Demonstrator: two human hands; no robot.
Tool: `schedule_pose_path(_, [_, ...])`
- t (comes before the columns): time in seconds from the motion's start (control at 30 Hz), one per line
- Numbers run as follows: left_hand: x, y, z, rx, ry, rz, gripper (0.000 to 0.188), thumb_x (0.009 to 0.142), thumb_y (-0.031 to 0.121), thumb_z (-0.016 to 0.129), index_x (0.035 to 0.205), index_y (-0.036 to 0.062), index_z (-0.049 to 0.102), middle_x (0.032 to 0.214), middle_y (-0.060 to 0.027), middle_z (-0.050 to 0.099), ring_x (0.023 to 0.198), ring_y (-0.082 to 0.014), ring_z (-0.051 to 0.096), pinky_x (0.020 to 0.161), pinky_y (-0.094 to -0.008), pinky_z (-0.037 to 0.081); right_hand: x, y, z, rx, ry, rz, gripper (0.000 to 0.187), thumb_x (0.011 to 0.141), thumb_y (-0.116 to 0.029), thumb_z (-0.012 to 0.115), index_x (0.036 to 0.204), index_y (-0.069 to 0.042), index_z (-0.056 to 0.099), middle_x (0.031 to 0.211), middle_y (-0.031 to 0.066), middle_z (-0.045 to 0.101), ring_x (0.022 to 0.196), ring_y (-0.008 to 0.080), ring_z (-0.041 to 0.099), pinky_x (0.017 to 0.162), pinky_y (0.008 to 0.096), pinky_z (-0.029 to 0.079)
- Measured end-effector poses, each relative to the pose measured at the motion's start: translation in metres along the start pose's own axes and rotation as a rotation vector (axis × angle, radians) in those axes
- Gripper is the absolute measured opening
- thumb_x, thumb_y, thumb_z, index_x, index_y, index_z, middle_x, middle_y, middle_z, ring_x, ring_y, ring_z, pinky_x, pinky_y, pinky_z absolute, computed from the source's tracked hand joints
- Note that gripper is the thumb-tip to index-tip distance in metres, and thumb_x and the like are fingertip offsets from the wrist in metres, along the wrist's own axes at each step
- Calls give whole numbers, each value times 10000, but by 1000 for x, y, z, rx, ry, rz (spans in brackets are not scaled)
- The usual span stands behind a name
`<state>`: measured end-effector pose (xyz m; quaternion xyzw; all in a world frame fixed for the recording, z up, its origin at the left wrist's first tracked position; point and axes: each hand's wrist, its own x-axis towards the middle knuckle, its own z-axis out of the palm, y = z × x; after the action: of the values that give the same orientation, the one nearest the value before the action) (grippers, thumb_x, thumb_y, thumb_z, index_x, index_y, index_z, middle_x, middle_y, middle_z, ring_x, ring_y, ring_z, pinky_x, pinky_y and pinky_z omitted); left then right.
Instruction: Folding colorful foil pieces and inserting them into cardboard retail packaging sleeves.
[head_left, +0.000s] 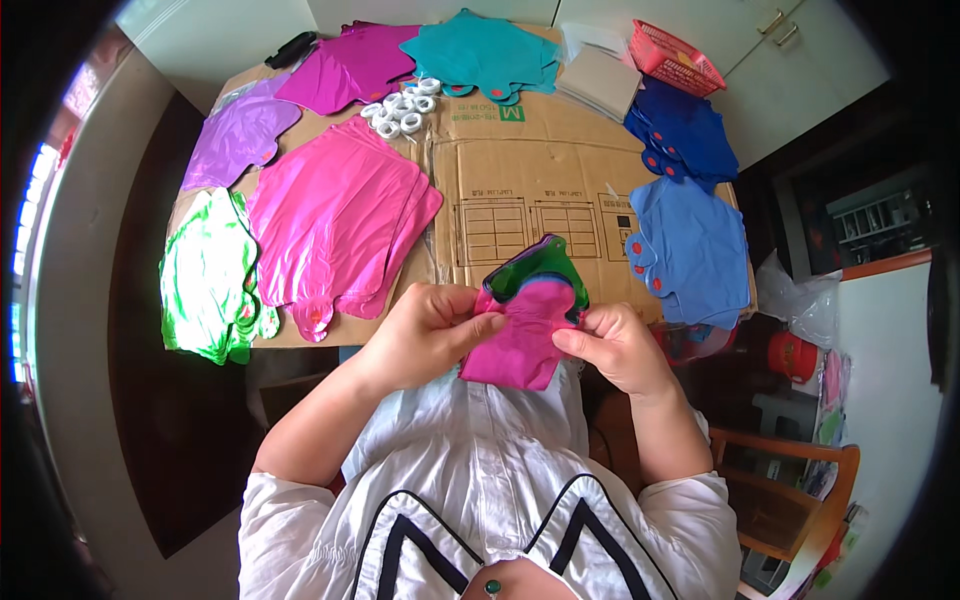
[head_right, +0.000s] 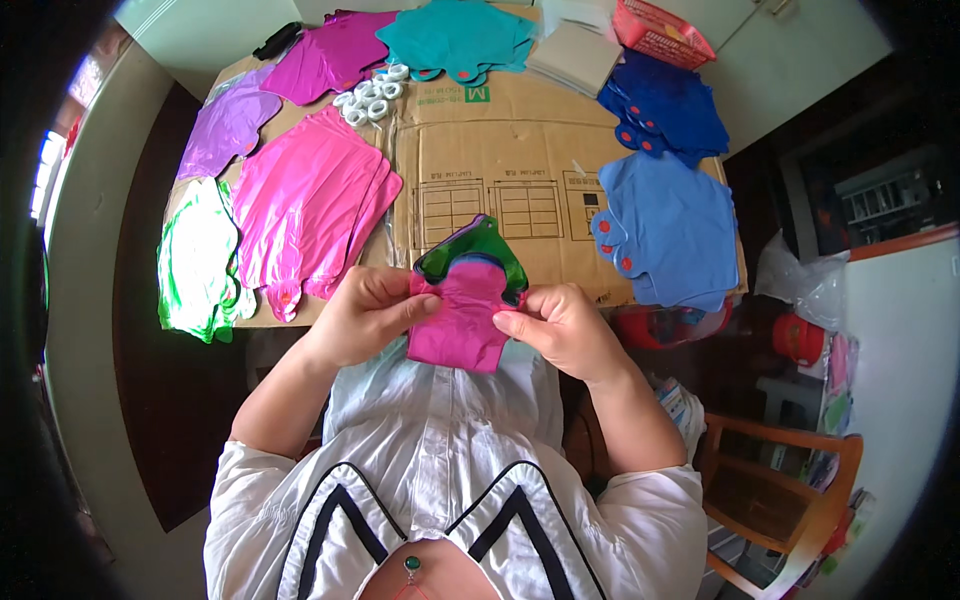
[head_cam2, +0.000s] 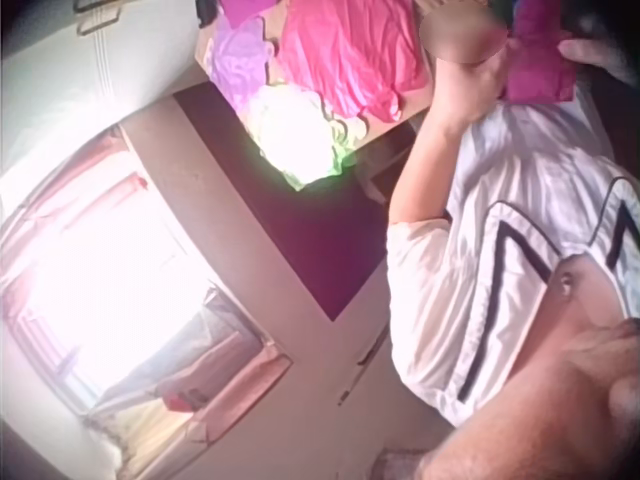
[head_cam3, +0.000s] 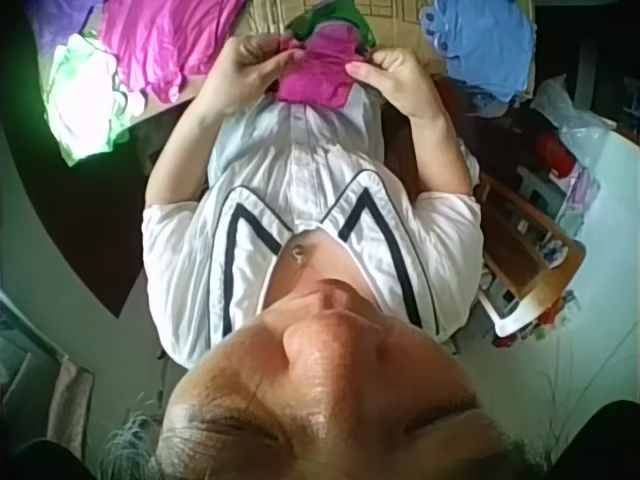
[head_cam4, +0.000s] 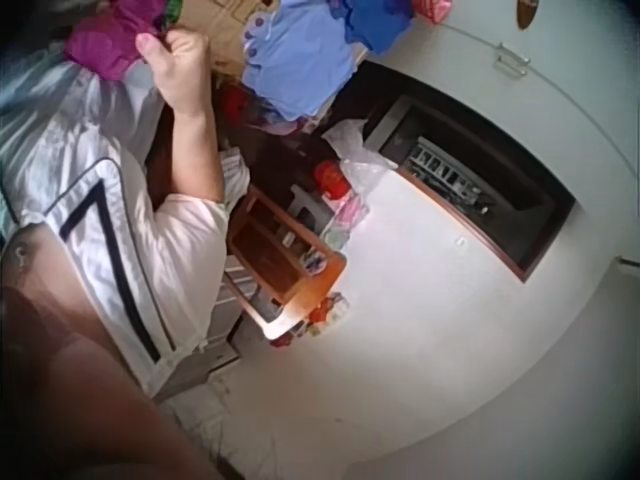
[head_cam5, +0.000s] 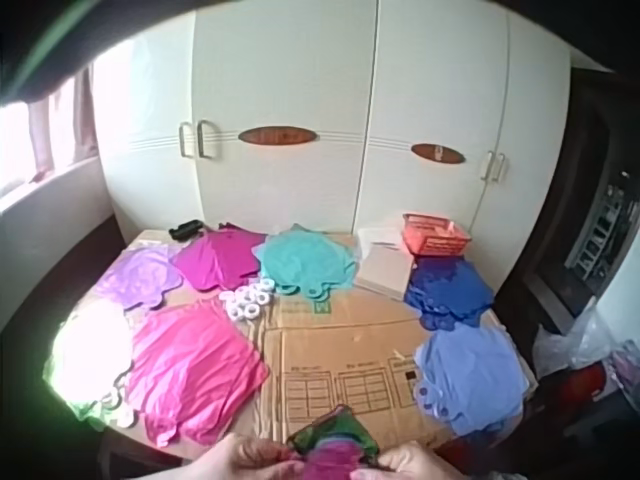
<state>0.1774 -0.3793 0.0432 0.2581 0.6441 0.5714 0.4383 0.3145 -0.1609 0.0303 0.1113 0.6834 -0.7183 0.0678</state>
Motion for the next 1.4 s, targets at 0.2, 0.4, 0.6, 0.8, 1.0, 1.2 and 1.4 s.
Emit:
schedule_pose_path(0.2, [-2,8,0,-160,-75,17,179,959,124,610,946,-40,682,809,11,658,734,-32,552,663,-216,465,-2,-12,-3,120,-169,58,210,910,-125,656,746,7,663,714,-62,576,642,22,467,576,212,366])
schedule_pose_path(0.4, [-3,0,-3,-125,-63,-2,190,972,141,595,953,-29,676,797,33,636,711,-22,517,628,-214,435,-3,-20,8,287,-151,5,226,936,-138,618,765,1,667,737,-58,579,678,20,465,609,212,372])
schedule_pose_path(0.6, [-8,8,-7,-34,-102,-12,184,981,130,574,981,-22,677,792,42,625,710,-22,513,633,-211,438,-6,19,1,268,-136,-142,187,952,-101,571,860,21,679,830,-38,627,740,26,507,672,217,404])
schedule_pose_path(0.8, [-14,16,-4,-96,-171,158,182,955,27,556,1064,-14,696,888,-38,708,797,-70,629,714,-237,509,-13,2,22,521,-15,-187,184,881,39,502,924,74,677,922,130,696,871,146,647,808,260,493])
schedule_pose_path(1.0, [-3,2,-17,-309,-404,229,273,916,-10,503,1136,-16,665,1035,-98,712,859,-142,677,770,-259,530,-10,21,21,817,-144,-317,255,832,84,386,872,72,638,874,154,670,805,181,632,793,276,491])
schedule_pose_path(1.2, [3,10,3,-414,-258,-250,319,974,251,580,1148,-11,635,958,-42,687,774,-71,622,658,-209,480,-8,15,16,419,-93,-366,278,794,60,356,856,58,626,866,127,658,781,136,589,750,254,471])
schedule_pose_path(1.4, [3,15,0,-250,-251,-239,215,970,155,603,1055,-29,674,866,1,684,734,-38,592,647,-191,475,-11,22,4,233,-115,-389,322,820,-8,457,1094,47,616,1084,140,655,1006,189,612,797,288,493])
